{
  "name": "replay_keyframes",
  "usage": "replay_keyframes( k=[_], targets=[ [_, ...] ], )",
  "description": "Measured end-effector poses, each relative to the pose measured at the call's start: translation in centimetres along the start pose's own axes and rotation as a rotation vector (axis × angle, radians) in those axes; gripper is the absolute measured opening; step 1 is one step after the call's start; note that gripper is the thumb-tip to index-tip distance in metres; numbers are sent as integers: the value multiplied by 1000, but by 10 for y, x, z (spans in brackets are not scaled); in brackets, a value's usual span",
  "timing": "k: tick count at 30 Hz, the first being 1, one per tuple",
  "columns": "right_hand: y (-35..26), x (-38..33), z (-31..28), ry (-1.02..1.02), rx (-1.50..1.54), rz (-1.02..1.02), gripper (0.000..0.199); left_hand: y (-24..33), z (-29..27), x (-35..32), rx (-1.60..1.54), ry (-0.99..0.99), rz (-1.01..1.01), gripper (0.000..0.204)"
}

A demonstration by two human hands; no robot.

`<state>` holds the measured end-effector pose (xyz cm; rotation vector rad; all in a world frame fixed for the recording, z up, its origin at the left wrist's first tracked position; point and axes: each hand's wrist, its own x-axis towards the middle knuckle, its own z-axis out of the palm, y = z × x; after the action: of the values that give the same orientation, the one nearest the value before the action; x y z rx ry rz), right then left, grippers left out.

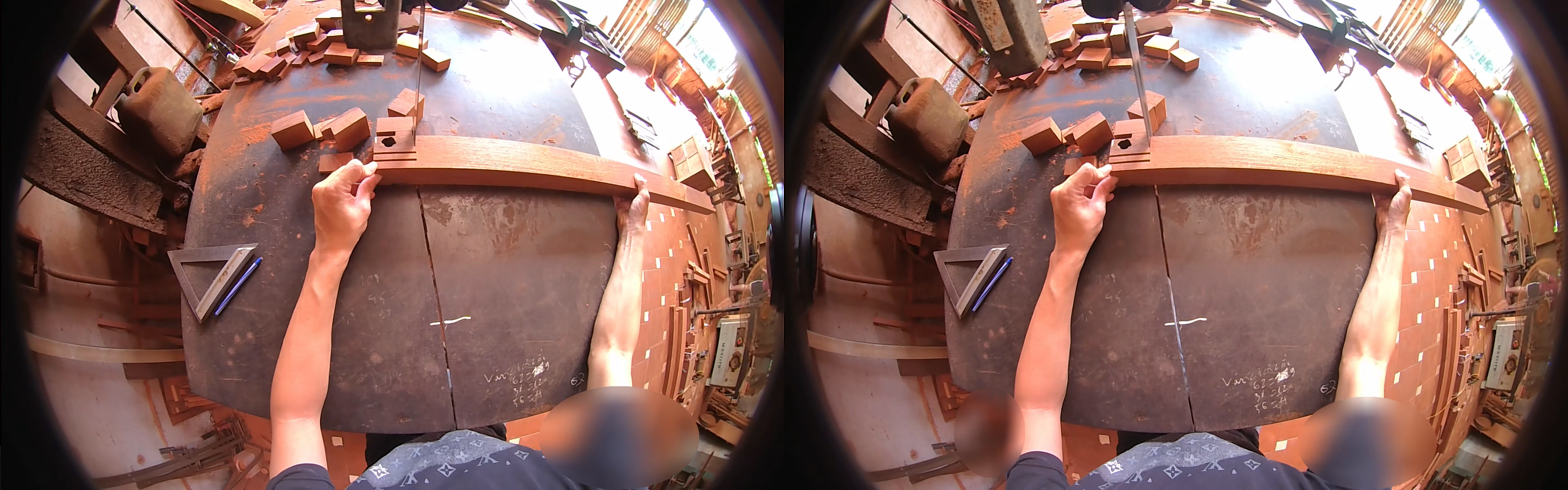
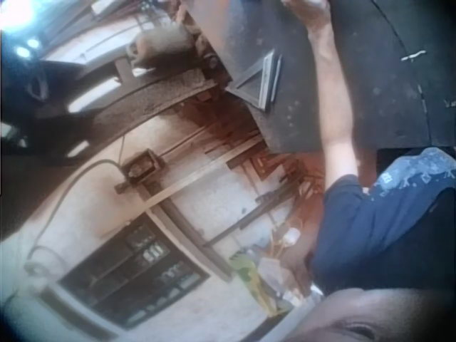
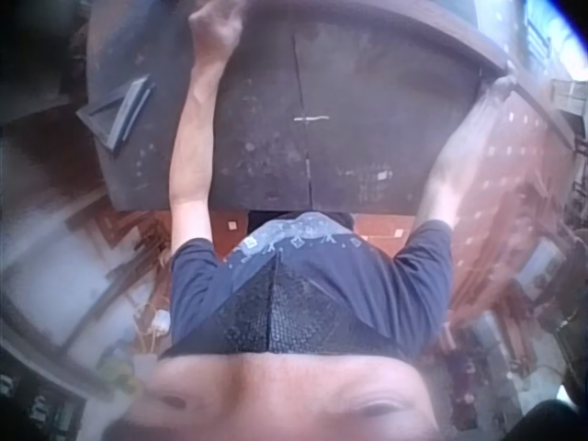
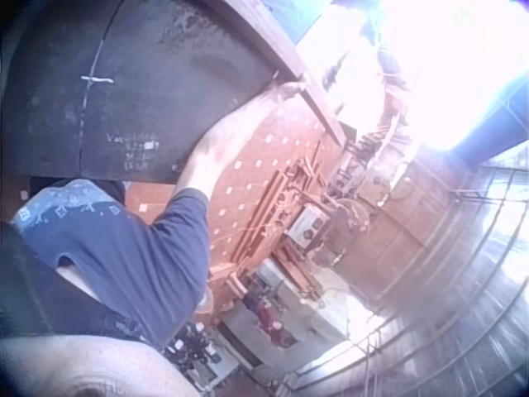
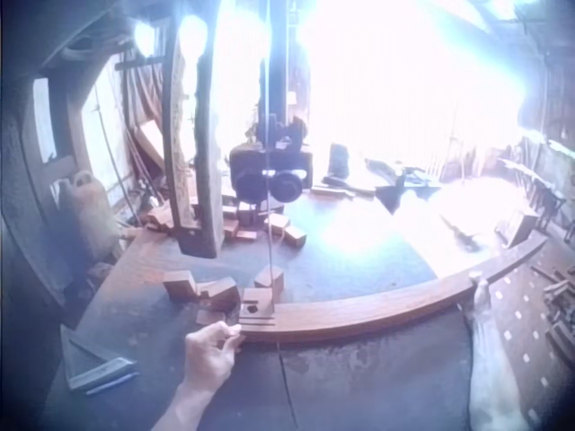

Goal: The person positions a wooden plank on a band saw table, marks it with a pencil and set square, then cuts the plank using the band saw. The person repeats this process for multiple planks, measuring and marking each before cutting.

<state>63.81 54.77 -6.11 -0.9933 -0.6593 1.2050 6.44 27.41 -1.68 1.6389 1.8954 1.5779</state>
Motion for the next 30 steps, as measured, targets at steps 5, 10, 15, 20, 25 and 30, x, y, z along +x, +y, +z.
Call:
replay_keyframes(
  k=[5, 10, 15, 20, 25, 30],
  targets=[
    [0, -1, 2, 2, -18, -7, 33, -1, 0, 2, 1, 4, -13, 6],
    [0, -3, 7, 27, -47, -24, 35, -2, 0, 2, -40, 5, -9, 13],
    [0, -9, 8, 54, -25, -39, 38, 5, -1, -1, -77, 12, -39, 13],
    [-1, -16, 11, 106, -41, -41, 41, 3, 0, -8, -114, 51, -8, 16],
    [0, -17, 10, 114, -18, -39, 41, 5, 0, -10, -111, 58, -5, 16],
    [-2, -16, 7, 70, -12, -40, 39, 6, 1, -7, -99, 43, -6, 15]
  ],
)
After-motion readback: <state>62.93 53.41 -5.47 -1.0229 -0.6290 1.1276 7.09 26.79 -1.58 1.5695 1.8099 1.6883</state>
